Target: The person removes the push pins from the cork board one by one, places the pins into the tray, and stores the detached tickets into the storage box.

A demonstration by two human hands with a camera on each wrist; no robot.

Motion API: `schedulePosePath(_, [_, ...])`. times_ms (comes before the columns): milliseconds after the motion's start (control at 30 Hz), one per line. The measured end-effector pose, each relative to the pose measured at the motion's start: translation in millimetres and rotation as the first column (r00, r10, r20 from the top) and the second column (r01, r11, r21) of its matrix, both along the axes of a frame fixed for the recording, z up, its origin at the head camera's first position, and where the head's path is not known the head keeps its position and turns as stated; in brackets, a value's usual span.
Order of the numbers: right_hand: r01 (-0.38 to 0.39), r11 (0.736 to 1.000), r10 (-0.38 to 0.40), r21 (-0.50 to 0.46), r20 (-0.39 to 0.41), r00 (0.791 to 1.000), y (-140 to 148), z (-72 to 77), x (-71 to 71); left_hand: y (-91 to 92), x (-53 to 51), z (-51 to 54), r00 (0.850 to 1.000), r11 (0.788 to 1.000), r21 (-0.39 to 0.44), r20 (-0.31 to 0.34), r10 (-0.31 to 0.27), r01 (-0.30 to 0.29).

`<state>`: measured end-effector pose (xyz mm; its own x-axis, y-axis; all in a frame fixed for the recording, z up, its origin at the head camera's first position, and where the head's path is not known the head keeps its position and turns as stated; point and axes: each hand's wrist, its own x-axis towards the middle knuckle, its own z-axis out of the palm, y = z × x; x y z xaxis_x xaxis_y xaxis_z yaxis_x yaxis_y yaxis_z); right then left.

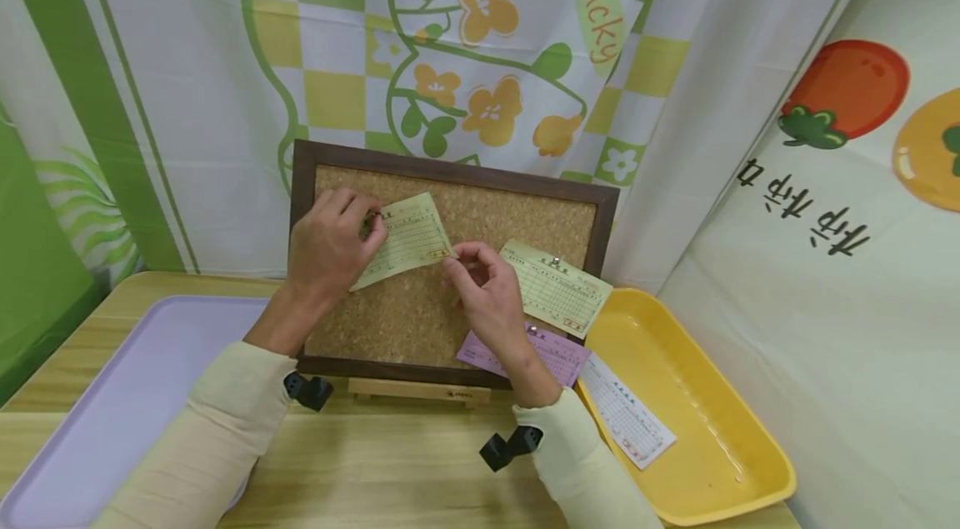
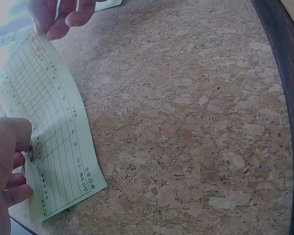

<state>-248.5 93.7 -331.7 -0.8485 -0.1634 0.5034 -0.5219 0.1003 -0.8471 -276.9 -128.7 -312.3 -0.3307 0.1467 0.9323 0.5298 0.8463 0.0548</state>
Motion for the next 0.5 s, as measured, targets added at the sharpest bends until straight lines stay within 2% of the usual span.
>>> schedulePosePath(100, [0.015, 1.0, -0.015, -0.004, 0.005, 1.0, -0.5, 0.6, 0.7, -0.2, -0.7, -0.3, 1.0, 1.0, -0.003, -0.011, 0.003, -0.004])
schedulePosePath(333, [-0.024, 0.999, 0.024, -0.022, -0.005, 1.0, 0.0, 0.1, -0.2, -0.7, -2.6, -1.1, 1.0, 1.0, -0.017, -0.028, 0.009, -0.009])
schedulePosePath(500, [-0.024, 1.0, 0.024, -0.02, -0.005, 1.0, 0.7, 2.3, -2.2, -0.6, -4.4, -2.0, 0.999, 1.0, -0.025, -0.035, 0.005, -0.005])
